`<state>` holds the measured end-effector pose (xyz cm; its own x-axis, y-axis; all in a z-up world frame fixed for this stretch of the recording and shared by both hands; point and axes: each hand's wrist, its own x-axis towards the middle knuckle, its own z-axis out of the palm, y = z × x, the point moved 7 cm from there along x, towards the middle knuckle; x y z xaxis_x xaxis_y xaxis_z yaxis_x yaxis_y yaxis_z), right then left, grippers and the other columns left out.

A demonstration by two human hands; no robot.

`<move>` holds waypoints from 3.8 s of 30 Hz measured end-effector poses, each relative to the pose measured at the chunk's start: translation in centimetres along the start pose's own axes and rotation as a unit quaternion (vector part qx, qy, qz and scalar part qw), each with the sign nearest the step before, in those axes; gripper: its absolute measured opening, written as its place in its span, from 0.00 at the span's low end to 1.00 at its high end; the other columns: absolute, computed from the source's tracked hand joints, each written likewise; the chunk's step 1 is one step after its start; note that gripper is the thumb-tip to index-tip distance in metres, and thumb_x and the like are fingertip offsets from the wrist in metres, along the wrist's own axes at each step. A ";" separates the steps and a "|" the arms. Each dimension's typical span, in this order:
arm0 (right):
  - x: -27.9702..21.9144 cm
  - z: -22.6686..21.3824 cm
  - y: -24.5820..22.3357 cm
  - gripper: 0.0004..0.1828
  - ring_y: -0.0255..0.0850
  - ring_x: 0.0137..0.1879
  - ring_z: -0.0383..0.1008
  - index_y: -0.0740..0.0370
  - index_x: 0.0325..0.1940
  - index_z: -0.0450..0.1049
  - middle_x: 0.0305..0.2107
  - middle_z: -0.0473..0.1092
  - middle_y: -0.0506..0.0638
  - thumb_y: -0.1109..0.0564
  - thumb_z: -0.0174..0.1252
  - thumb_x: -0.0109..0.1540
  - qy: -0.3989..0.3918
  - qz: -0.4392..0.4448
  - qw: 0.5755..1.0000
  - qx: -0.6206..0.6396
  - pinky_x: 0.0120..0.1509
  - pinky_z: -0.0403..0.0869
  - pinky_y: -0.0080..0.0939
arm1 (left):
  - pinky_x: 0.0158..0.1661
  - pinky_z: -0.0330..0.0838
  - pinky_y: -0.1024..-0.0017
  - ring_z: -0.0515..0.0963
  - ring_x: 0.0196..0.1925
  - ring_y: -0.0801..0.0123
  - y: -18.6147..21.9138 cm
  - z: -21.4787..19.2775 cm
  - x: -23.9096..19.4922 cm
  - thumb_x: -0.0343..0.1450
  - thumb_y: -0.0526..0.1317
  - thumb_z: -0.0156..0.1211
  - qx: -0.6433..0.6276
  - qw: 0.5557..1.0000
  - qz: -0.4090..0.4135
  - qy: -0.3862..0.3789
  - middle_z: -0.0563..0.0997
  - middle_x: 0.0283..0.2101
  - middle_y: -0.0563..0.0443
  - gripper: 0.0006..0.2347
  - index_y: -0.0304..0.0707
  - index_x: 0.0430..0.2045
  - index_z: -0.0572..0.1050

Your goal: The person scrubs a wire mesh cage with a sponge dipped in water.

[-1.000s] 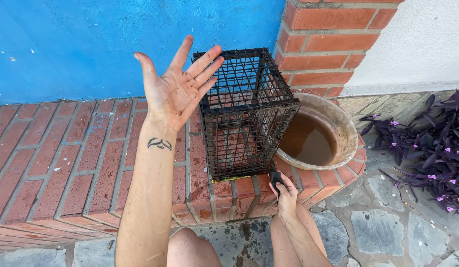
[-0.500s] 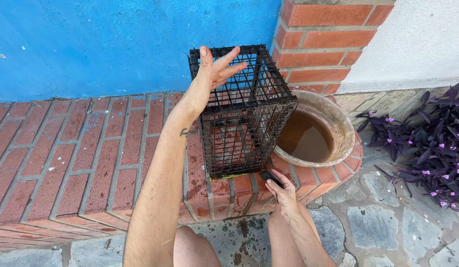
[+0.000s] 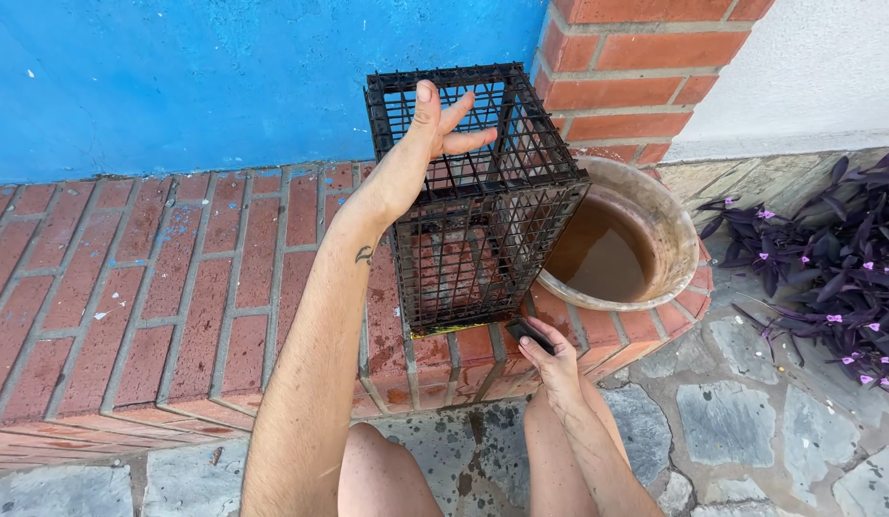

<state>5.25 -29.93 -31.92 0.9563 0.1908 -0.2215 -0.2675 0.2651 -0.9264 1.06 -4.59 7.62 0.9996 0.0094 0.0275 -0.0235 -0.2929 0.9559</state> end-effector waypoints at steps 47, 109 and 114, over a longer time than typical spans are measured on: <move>-13.8 25.8 -23.3 0.07 0.51 0.54 0.75 0.74 0.47 0.80 0.51 0.75 0.61 0.69 0.62 0.65 -0.142 -0.815 0.407 -0.387 0.61 0.80 0.45 | 0.64 0.52 0.37 0.43 0.77 0.43 -7.6 -5.6 6.8 0.75 0.59 0.41 0.329 0.912 -0.074 0.236 0.42 0.77 0.50 0.30 0.52 0.72 0.51; -12.0 24.5 -22.3 0.09 0.47 0.62 0.75 0.67 0.50 0.82 0.53 0.75 0.58 0.69 0.62 0.66 -0.150 -0.825 0.367 -0.401 0.54 0.82 0.36 | 0.60 0.64 0.43 0.50 0.73 0.38 -7.9 -5.4 7.6 0.75 0.59 0.42 0.340 0.909 -0.058 0.235 0.44 0.77 0.48 0.29 0.53 0.72 0.53; -5.6 19.3 -8.5 0.38 0.41 0.67 0.74 0.58 0.65 0.70 0.64 0.69 0.51 0.83 0.53 0.55 -0.239 -0.767 0.290 -0.520 0.35 0.81 0.23 | 0.59 0.65 0.43 0.50 0.73 0.38 -8.3 -5.6 8.1 0.74 0.60 0.41 0.335 0.910 -0.062 0.237 0.43 0.77 0.49 0.29 0.54 0.72 0.54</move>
<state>-0.10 -15.04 -16.93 -0.3368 0.7770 0.5318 0.8478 0.0045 0.5304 9.25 3.28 1.53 0.8704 0.4471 0.2064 0.2638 -0.7773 0.5711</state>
